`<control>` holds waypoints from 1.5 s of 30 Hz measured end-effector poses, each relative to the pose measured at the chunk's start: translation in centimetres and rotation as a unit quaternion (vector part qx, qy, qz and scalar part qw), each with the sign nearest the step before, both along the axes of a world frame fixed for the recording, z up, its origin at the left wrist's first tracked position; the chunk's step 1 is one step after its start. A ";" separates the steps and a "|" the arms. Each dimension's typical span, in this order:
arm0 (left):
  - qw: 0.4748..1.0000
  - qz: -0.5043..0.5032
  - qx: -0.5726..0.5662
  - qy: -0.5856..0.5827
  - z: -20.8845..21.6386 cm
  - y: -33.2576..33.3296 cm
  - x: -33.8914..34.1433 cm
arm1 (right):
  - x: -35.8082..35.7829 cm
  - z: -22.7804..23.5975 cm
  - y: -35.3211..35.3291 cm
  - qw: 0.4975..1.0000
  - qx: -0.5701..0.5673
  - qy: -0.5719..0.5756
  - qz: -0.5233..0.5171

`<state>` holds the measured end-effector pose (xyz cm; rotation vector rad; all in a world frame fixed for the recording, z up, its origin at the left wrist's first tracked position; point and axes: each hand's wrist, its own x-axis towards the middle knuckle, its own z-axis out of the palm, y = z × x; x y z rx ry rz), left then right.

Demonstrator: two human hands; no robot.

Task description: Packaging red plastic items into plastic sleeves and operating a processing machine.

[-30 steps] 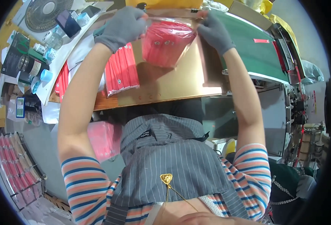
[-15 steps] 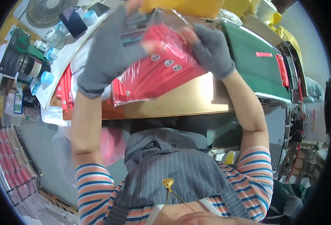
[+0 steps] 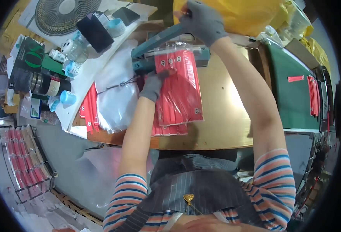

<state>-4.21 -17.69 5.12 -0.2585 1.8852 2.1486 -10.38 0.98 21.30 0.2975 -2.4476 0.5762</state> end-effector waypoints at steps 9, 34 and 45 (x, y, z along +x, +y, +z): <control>0.995 -0.042 -0.078 0.040 4.1 0.7 0.4 | -2.0 -10.7 4.8 0.989 0.050 -0.091 -0.102; 0.984 0.001 -0.142 -0.111 0.3 -6.1 11.5 | 19.3 -14.9 -4.0 0.582 -0.583 -0.537 0.182; 0.830 0.404 -0.348 0.163 13.1 -22.8 37.1 | 25.7 -1.3 -19.4 0.506 -0.496 -0.517 0.481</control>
